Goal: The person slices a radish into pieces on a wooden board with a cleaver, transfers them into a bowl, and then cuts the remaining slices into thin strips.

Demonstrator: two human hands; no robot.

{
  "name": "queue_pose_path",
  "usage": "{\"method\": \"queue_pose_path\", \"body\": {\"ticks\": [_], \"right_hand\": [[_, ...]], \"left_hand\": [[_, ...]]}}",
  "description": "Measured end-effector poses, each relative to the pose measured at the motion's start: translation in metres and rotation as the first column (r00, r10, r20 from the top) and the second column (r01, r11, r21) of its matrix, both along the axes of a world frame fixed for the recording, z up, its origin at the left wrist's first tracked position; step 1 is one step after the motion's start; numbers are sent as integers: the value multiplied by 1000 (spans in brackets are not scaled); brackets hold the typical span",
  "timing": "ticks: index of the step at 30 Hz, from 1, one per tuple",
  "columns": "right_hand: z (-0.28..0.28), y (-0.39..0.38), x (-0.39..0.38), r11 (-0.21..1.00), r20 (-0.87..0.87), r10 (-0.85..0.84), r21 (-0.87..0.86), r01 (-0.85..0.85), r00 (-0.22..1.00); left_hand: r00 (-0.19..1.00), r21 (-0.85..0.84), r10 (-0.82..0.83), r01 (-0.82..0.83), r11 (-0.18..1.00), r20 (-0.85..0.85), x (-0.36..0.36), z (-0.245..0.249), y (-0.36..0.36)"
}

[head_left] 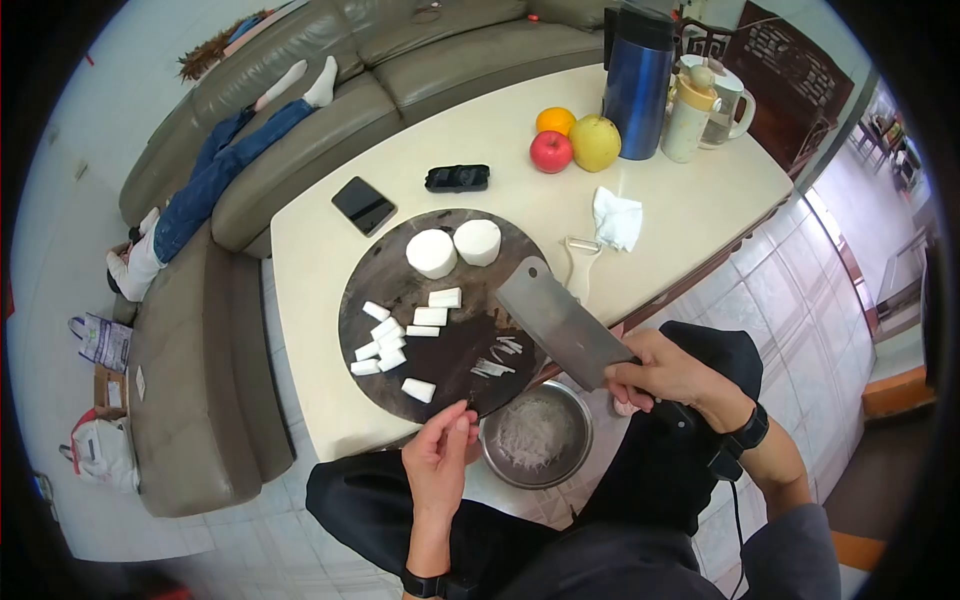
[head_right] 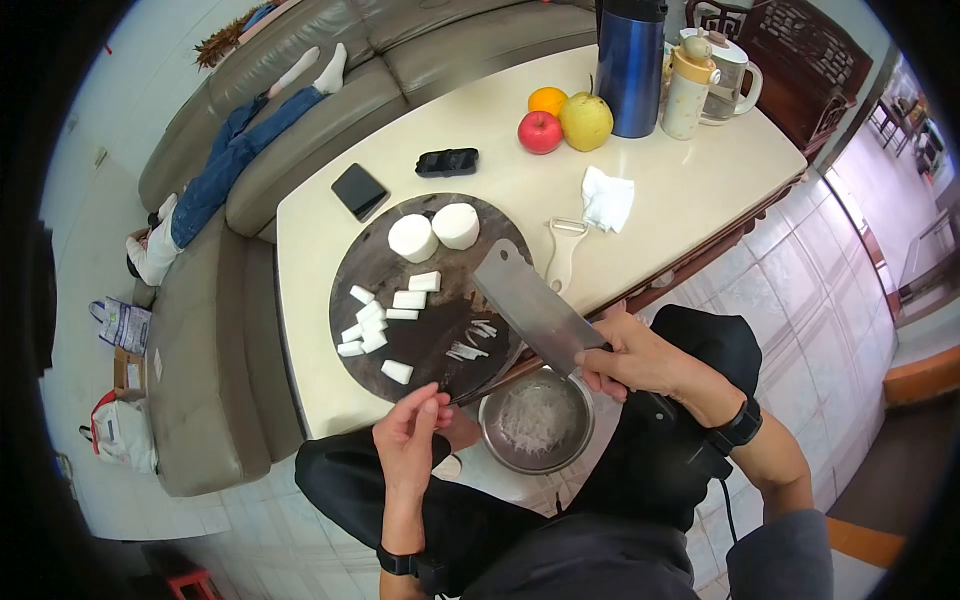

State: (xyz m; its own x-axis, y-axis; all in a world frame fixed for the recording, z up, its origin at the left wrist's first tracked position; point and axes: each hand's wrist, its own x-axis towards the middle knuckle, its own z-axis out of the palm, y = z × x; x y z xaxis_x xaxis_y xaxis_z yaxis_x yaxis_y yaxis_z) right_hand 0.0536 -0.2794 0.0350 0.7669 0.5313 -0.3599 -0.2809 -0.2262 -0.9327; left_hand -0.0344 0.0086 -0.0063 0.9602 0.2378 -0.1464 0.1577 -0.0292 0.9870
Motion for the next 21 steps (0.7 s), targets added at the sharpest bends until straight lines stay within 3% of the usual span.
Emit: {"method": "queue_pose_path", "body": {"ticks": [5, 7, 17, 19, 21], "right_hand": [[1, -12, 9, 998, -106, 41, 44, -36, 994], [0, -14, 16, 991, -196, 132, 56, -123, 972], [0, 5, 46, 897, -260, 433, 32, -440, 863], [-2, 7, 47, 834, -184, 547, 31, -551, 817], [-5, 7, 44, 793, -191, 597, -7, -610, 779]], "left_hand": [[997, -74, 56, -59, 996, -45, -16, -12, -1], [998, -66, 36, -39, 997, -47, -21, -17, 0], [992, -92, 56, -66, 994, -110, -46, -38, 5], [968, -295, 176, -223, 929, -177, -41, -33, 1], [971, -391, 141, -209, 896, -195, -39, -43, 2]]}}
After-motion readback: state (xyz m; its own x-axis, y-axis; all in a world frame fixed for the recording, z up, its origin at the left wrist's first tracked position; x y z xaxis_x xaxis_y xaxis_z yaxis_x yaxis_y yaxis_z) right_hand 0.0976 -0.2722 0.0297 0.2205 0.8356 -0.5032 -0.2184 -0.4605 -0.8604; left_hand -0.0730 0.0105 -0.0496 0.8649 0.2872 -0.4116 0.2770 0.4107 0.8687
